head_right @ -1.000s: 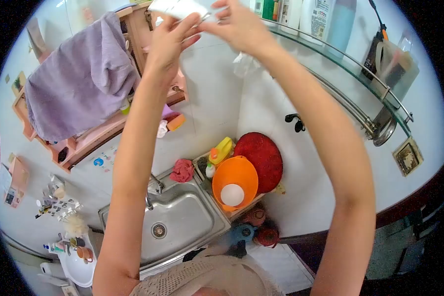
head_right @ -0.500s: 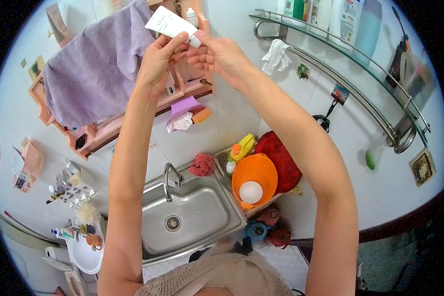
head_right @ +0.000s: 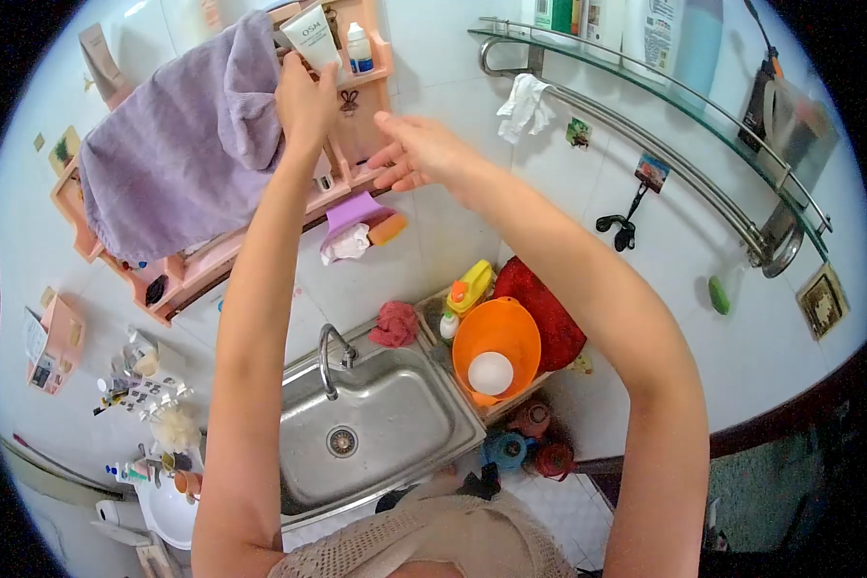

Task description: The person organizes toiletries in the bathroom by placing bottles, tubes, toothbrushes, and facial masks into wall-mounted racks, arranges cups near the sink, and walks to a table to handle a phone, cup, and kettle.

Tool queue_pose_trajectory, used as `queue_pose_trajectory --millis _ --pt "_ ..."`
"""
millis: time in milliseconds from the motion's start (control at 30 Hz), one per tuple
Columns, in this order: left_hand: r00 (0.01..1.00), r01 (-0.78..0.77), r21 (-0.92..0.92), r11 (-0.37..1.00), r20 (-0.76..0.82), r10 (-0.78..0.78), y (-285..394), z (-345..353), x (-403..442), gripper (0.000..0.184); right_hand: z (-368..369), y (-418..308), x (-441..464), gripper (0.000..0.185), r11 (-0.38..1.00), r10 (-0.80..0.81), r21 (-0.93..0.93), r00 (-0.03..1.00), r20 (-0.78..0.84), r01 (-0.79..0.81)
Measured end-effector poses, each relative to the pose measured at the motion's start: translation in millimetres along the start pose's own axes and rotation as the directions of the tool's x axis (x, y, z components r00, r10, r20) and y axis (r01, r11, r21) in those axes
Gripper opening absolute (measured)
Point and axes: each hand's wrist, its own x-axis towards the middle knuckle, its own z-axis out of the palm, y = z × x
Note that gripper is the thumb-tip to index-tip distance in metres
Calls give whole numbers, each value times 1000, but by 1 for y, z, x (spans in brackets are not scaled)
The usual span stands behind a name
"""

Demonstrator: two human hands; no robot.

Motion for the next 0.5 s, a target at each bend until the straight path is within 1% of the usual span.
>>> queue_pose_trajectory --millis 33,100,133,200,233,300,433,500 --pt "1000 -2 -5 1000 1 2 -3 6 2 33 1 1 -3 59 1000 0 -1 1000 -5 0" --pt "999 0 159 987 -37 6 -3 13 6 38 0 2 -8 60 999 20 -38 1000 -21 -21" --pt "999 -2 155 988 -36 7 0 14 6 38 -2 3 -9 60 999 20 -38 999 -26 -21" --pt "994 109 121 987 -12 -108 6 15 7 43 -6 5 -12 59 998 13 -60 1000 -13 -14" --pt "994 106 117 987 -10 -106 9 15 7 43 -8 6 -14 59 998 12 -61 1000 -19 -13" --pt "986 155 141 978 37 -162 12 14 8 45 -11 7 -20 58 995 27 -91 1000 -6 -28" --pt "989 141 140 980 18 -145 7 20 7 44 -15 11 -28 57 994 44 -98 999 -18 -46" --pt "995 96 128 987 -29 -93 2 24 7 44 -15 12 -33 59 995 32 -95 999 -33 -35"
